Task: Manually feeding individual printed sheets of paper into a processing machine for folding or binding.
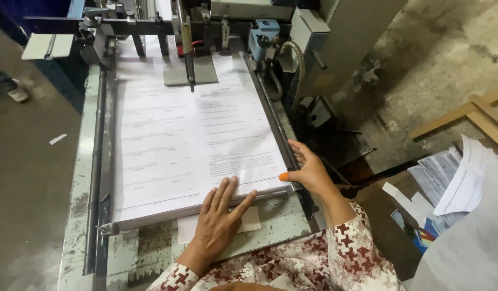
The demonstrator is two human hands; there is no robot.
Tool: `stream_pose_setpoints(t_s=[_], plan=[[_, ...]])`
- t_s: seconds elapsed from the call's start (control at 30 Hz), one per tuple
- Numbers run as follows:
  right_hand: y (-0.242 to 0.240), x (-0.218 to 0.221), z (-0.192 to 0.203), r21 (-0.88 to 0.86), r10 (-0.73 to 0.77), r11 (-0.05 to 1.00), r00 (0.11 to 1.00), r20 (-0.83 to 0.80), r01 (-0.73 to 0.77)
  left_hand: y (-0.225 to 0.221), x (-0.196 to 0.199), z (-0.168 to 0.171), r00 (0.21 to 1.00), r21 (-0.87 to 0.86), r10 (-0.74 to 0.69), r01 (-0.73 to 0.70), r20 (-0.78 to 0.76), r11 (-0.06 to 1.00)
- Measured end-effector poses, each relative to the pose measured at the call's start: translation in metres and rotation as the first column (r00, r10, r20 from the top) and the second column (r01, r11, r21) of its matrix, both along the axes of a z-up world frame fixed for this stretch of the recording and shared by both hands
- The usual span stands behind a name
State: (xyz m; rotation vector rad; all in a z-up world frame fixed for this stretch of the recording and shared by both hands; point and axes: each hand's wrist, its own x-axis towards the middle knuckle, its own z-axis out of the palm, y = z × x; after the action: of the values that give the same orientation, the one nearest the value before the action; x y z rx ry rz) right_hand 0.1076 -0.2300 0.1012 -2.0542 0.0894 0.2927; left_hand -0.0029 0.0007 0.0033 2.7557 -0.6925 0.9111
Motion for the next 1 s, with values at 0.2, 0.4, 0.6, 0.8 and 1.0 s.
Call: stream_pose_setpoints(t_s=[0.2, 0.4, 0.6, 0.8, 1.0], plan=[[0.008, -0.001, 0.007, -0.051, -0.046, 0.998, 0.999, -0.024, 0.045, -0.002, 0.000, 0.003, 1.000, -0.014, 0.016, -0.017, -0.005, 1.000], [-0.005, -0.004, 0.000, 0.055, 0.007, 0.998, 0.999, -0.038, -0.005, -0.003, -0.003, 0.007, 1.000, 0.007, 0.017, -0.017, -0.002, 1.000], [0.006, -0.008, 0.004, 0.007, -0.069, 0.998, 0.998, 0.008, 0.069, -0.001, 0.000, 0.001, 1.000, -0.011, 0.003, -0.003, 0.009, 1.000], [0.009, -0.019, 0.019, -0.027, -0.063, 0.998, 0.997, -0.053, 0.061, -0.002, -0.002, 0.000, 1.000, -0.021, 0.005, -0.005, 0.006, 1.000], [0.000, -0.016, 0.002, 0.016, -0.076, 0.997, 0.996, -0.036, 0.076, -0.001, -0.001, -0.003, 0.999, 0.037, 0.036, -0.038, 0.039, 0.999]])
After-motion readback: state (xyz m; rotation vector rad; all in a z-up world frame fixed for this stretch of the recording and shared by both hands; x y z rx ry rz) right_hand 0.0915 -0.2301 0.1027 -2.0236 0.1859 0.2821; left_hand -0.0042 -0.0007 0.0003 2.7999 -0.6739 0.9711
